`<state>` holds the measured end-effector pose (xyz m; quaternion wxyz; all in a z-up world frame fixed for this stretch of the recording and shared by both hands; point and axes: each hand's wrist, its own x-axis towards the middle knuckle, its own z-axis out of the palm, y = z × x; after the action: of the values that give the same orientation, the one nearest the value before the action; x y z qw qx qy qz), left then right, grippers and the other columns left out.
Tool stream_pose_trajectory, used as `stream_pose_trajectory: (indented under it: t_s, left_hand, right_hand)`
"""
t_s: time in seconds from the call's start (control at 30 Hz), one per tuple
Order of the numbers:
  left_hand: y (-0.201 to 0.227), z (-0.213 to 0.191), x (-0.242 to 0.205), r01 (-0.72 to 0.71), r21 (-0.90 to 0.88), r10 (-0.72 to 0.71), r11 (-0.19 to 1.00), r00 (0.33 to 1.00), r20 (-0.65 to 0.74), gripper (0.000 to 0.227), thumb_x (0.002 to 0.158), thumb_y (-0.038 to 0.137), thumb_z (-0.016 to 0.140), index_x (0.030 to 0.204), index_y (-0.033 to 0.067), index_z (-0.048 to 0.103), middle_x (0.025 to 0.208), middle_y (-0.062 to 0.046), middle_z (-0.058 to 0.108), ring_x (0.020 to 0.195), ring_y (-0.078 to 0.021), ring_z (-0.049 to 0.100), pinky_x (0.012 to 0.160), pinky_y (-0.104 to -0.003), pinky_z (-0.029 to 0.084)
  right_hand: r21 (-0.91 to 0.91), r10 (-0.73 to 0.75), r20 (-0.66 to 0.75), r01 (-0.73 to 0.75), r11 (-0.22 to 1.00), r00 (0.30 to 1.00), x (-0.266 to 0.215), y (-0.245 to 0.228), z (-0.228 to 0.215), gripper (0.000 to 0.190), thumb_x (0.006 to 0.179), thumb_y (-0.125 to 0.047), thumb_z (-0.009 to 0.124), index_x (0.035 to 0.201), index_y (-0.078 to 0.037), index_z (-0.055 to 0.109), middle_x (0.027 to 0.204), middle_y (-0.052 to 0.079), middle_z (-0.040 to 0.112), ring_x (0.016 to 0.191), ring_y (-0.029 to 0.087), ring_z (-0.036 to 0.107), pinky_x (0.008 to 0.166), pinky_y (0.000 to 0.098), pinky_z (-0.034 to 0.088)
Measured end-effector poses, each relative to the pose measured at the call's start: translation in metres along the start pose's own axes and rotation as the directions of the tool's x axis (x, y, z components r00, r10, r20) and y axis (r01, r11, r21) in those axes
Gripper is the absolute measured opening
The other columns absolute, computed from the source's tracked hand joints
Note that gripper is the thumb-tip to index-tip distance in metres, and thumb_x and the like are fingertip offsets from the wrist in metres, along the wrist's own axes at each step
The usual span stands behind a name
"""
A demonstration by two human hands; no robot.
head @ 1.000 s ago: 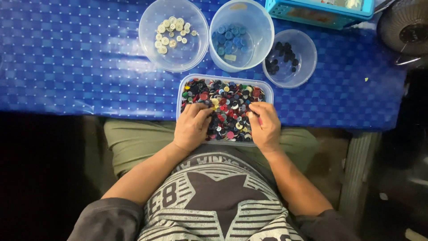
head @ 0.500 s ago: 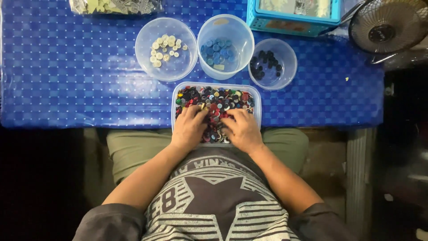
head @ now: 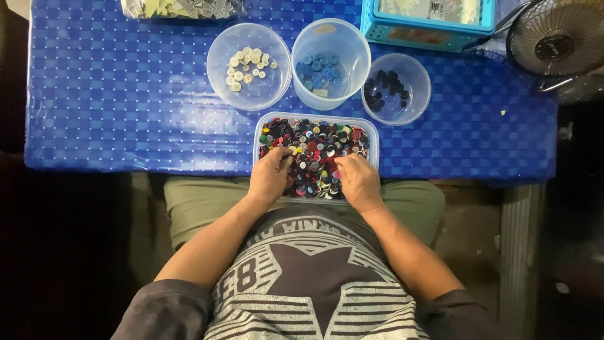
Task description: Sorting various colored buttons from a large container into separate bowls based on their color and type.
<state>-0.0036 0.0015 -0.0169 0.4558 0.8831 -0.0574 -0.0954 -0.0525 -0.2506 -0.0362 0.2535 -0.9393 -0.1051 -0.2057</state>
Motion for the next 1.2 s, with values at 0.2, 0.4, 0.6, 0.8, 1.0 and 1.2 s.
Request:
stream_pose_trajectory:
  t_s: [0.2,0.4,0.6,0.8,1.0,1.2]
  left_hand:
    - [0.016,-0.02,0.007,0.179,-0.105,-0.176,0.978,0.984,0.03,0.025,0.095,0.01,0.064,0.118,0.018,0.073,0.107,-0.009,0.078,0.112,-0.0309,0.07,0.097,-0.043,0.054]
    - [0.053,-0.046,0.01,0.39,-0.258,-0.369,0.884,0.921,0.127,0.03,0.092,0.013,0.061,0.117,0.0213,0.075,0.101,-0.004,0.079,0.109,-0.023,0.072,0.097,-0.04,0.052]
    - [0.08,-0.05,-0.001,0.434,-0.713,-0.355,0.55,0.895,0.271,0.037,0.087,-0.006,0.059,0.123,-0.0056,0.065,0.087,-0.008,0.063,0.078,-0.0169,0.066,0.063,-0.03,0.062]
    - [0.036,-0.012,0.003,0.442,-0.794,-0.243,0.417,0.896,0.372,0.038,0.087,-0.011,0.058,0.125,-0.0071,0.063,0.089,-0.009,0.07,0.078,-0.0206,0.075,0.062,-0.032,0.067]
    - [0.034,-0.002,0.001,0.504,-0.762,-0.293,0.407,0.862,0.414,0.042,0.086,-0.013,0.059,0.128,-0.0075,0.061,0.1,-0.019,0.074,0.087,-0.0286,0.077,0.073,-0.037,0.068]
    - [0.006,0.012,0.006,0.524,-0.726,-0.298,0.445,0.851,0.431,0.04,0.088,-0.013,0.059,0.127,-0.0055,0.064,0.095,-0.017,0.074,0.085,-0.0269,0.076,0.074,-0.04,0.068]
  right_hand:
    - [0.092,0.01,0.015,-0.011,0.996,1.0,0.018,-0.02,-0.019,0.008,0.096,-0.011,0.067,0.101,-0.015,0.072,0.092,0.001,0.065,0.087,0.025,0.069,0.081,0.0363,0.057]
    - [0.099,0.038,0.05,-0.043,0.994,0.998,0.02,-0.023,-0.022,0.007,0.098,-0.016,0.066,0.1,-0.015,0.073,0.094,-0.001,0.065,0.09,0.022,0.069,0.083,0.0351,0.058]
    - [0.123,0.004,0.027,-0.007,0.992,1.0,0.026,-0.028,-0.027,0.007,0.098,-0.015,0.066,0.1,-0.014,0.073,0.093,0.0,0.066,0.087,0.022,0.069,0.081,0.0346,0.058]
    - [0.135,-0.035,-0.012,0.037,0.99,0.999,0.021,-0.025,-0.023,0.008,0.098,-0.014,0.065,0.099,-0.014,0.074,0.093,0.0,0.067,0.085,0.022,0.069,0.08,0.035,0.058]
    - [0.401,0.104,0.08,-0.128,0.907,0.991,0.022,-0.058,-0.017,0.014,0.099,-0.017,0.067,0.108,-0.01,0.076,0.084,0.006,0.066,0.072,0.024,0.066,0.067,0.038,0.055]
    - [0.357,0.096,0.085,-0.121,0.926,0.992,0.038,-0.081,-0.018,0.017,0.096,-0.019,0.071,0.111,-0.011,0.074,0.083,0.006,0.067,0.073,0.026,0.069,0.066,0.0384,0.057]
